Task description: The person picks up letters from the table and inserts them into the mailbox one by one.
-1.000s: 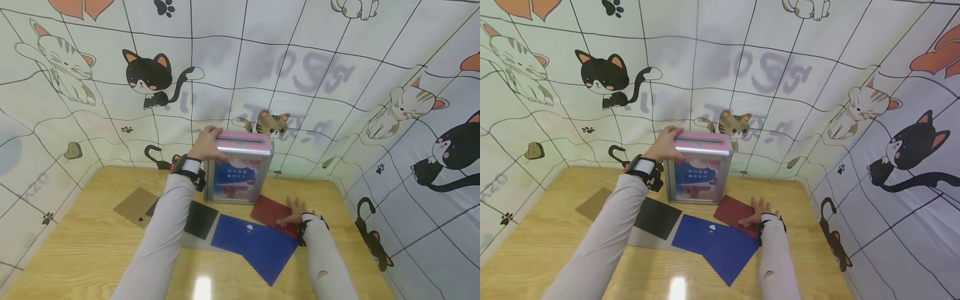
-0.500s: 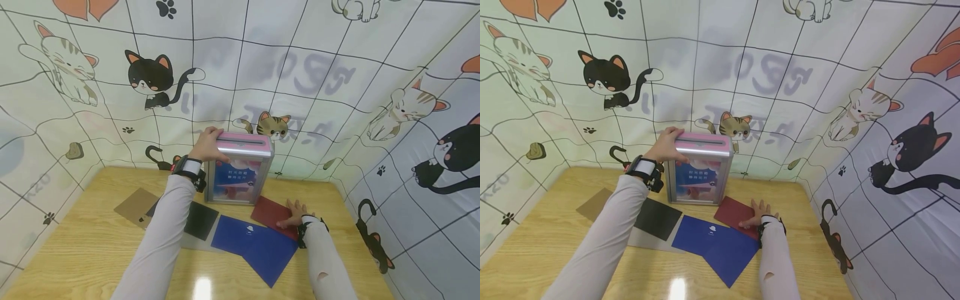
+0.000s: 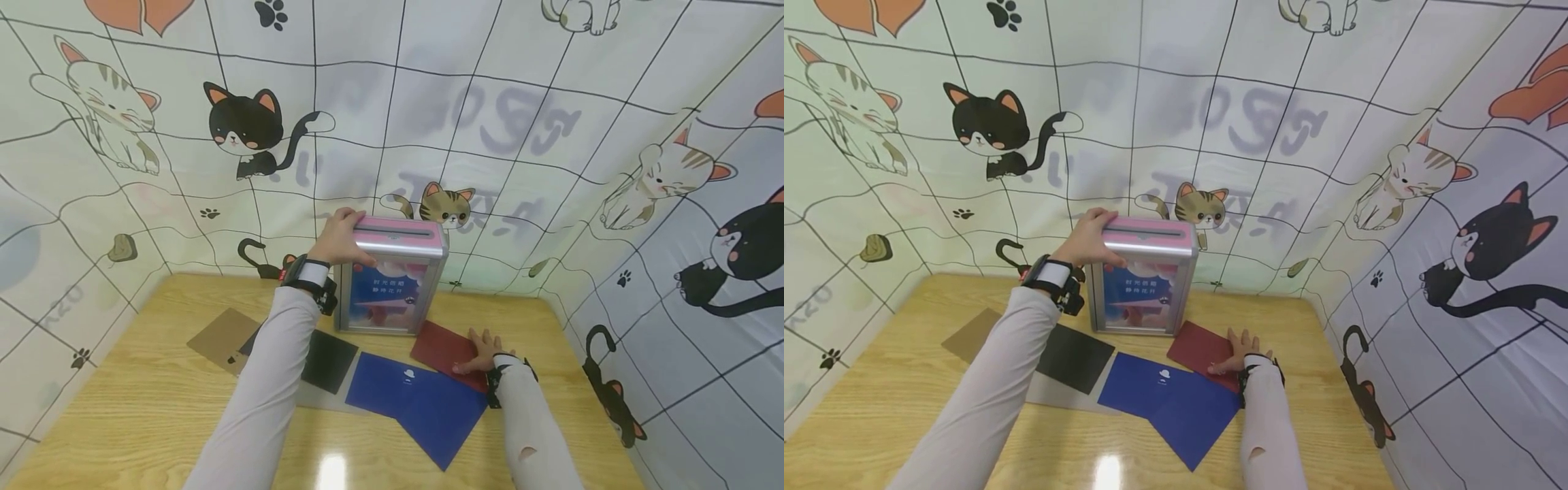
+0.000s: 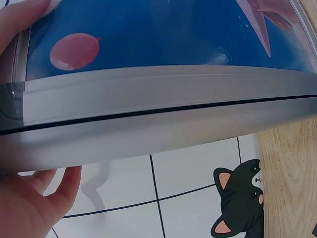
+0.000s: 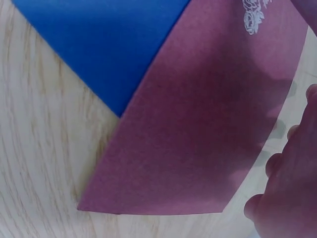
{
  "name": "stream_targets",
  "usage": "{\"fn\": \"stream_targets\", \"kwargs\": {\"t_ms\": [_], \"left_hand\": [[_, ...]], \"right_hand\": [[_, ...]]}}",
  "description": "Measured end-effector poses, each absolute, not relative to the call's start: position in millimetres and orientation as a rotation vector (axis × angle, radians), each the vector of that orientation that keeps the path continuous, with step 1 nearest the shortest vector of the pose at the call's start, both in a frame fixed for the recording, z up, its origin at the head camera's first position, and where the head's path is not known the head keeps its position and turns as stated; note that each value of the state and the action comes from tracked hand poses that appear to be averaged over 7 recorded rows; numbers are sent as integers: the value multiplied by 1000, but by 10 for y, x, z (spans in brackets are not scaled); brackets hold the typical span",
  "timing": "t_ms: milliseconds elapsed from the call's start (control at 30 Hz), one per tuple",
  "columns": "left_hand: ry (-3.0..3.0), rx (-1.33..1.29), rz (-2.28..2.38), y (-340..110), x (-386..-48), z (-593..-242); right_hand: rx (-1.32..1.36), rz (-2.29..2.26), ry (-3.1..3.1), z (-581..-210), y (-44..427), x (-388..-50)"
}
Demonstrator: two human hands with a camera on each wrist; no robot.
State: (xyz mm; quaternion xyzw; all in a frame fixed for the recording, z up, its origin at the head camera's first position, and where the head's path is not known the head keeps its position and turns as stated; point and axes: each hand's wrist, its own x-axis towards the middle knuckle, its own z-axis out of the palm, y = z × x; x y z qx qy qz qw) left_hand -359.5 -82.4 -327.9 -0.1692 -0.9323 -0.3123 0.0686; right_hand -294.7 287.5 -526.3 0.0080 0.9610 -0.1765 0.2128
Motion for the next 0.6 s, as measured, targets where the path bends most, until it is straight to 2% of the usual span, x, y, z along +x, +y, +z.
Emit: {"fn": "stream_targets", "kwargs": {"t_ms": [600], "left_hand": [[-2789,-517,-946,-826,-3612,-3287]], "right_hand": [[48,-476,2653,-5319,2852,-2896]]}}
